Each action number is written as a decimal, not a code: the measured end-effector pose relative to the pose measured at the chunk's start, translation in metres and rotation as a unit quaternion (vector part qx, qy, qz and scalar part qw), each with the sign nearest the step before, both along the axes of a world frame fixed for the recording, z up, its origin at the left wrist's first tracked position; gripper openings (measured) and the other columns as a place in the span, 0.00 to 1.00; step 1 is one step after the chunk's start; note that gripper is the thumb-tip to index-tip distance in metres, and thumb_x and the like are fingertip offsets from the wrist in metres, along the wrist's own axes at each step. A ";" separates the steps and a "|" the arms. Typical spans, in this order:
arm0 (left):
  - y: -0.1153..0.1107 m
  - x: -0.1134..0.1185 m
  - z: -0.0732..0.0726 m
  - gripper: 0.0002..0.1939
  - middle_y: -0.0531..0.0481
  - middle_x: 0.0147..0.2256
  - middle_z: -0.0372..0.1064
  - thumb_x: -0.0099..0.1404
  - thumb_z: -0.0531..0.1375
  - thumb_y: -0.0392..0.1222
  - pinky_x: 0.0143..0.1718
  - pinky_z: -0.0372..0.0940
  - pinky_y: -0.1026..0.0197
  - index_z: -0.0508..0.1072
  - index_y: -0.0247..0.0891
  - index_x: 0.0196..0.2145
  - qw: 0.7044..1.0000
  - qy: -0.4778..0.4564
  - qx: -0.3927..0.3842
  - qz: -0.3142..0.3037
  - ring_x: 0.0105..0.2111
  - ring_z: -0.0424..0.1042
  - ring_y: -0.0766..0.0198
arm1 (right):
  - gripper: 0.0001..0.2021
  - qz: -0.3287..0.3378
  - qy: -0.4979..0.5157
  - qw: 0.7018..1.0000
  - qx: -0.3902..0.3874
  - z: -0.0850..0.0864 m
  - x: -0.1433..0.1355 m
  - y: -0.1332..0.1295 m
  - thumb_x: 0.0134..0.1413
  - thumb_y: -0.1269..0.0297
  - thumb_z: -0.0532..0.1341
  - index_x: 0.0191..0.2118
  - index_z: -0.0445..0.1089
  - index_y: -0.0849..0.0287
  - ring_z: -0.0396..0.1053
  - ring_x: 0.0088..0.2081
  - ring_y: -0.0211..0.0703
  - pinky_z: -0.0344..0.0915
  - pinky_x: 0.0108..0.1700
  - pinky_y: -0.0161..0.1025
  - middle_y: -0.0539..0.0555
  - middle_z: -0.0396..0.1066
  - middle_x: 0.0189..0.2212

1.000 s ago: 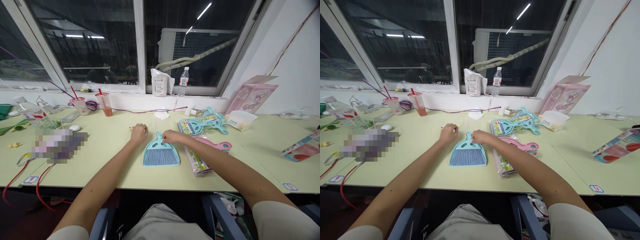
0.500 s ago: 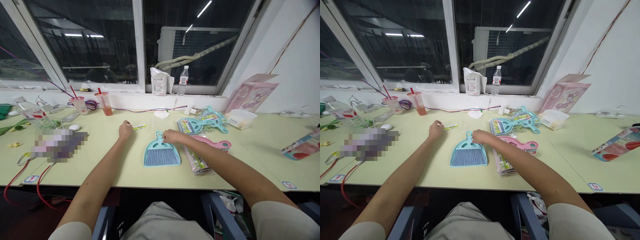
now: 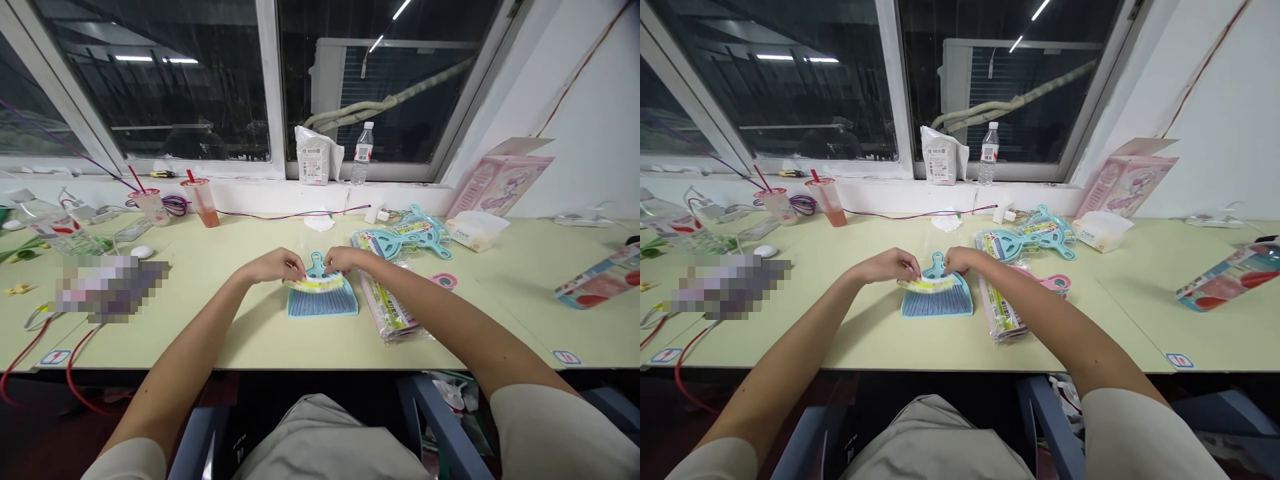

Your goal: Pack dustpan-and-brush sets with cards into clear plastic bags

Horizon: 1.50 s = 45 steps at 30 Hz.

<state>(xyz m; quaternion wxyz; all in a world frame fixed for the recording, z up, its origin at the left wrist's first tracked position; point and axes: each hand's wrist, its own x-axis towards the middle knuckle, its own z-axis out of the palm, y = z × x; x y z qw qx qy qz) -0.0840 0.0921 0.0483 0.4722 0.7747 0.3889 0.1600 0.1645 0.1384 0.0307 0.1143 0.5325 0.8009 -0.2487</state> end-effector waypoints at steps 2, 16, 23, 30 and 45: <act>-0.006 0.013 -0.010 0.11 0.46 0.31 0.78 0.52 0.68 0.44 0.31 0.65 0.61 0.83 0.37 0.32 0.999 0.046 0.013 -0.023 0.33 0.74 0.59 | 0.14 0.008 0.000 1.000 0.000 -0.001 0.001 0.003 0.58 0.53 0.66 0.37 0.75 0.60 0.67 0.25 0.37 0.61 0.31 0.33 0.50 0.72 0.23; -0.020 0.031 -0.020 0.07 0.50 0.30 0.77 0.51 0.67 0.46 0.25 0.54 0.61 0.81 0.43 0.28 0.973 0.168 0.145 0.067 0.28 0.69 0.61 | 0.13 0.022 -0.009 1.000 0.019 -0.001 0.002 0.001 0.59 0.53 0.65 0.36 0.75 0.59 0.68 0.25 0.40 0.62 0.32 0.36 0.51 0.71 0.21; -0.019 0.027 -0.021 0.09 0.51 0.36 0.76 0.53 0.66 0.47 0.28 0.55 0.62 0.82 0.47 0.34 0.958 0.209 0.193 0.043 0.33 0.71 0.60 | 0.12 0.025 -0.017 0.999 0.027 -0.003 0.002 0.001 0.61 0.55 0.63 0.39 0.75 0.59 0.68 0.24 0.40 0.61 0.31 0.35 0.52 0.72 0.22; -0.026 0.031 -0.020 0.13 0.51 0.37 0.76 0.53 0.66 0.49 0.28 0.54 0.61 0.81 0.49 0.38 0.952 0.237 0.194 0.028 0.32 0.71 0.60 | 0.11 0.024 -0.020 0.999 0.031 0.000 0.001 -0.001 0.61 0.57 0.63 0.40 0.75 0.59 0.66 0.23 0.39 0.60 0.29 0.35 0.53 0.73 0.23; -0.028 0.029 -0.010 0.15 0.52 0.38 0.76 0.53 0.66 0.53 0.27 0.55 0.62 0.80 0.46 0.38 0.948 0.246 0.200 0.019 0.33 0.71 0.62 | 0.11 0.022 -0.025 0.999 0.035 0.003 0.000 -0.004 0.60 0.55 0.64 0.35 0.73 0.58 0.67 0.24 0.41 0.60 0.30 0.36 0.50 0.69 0.21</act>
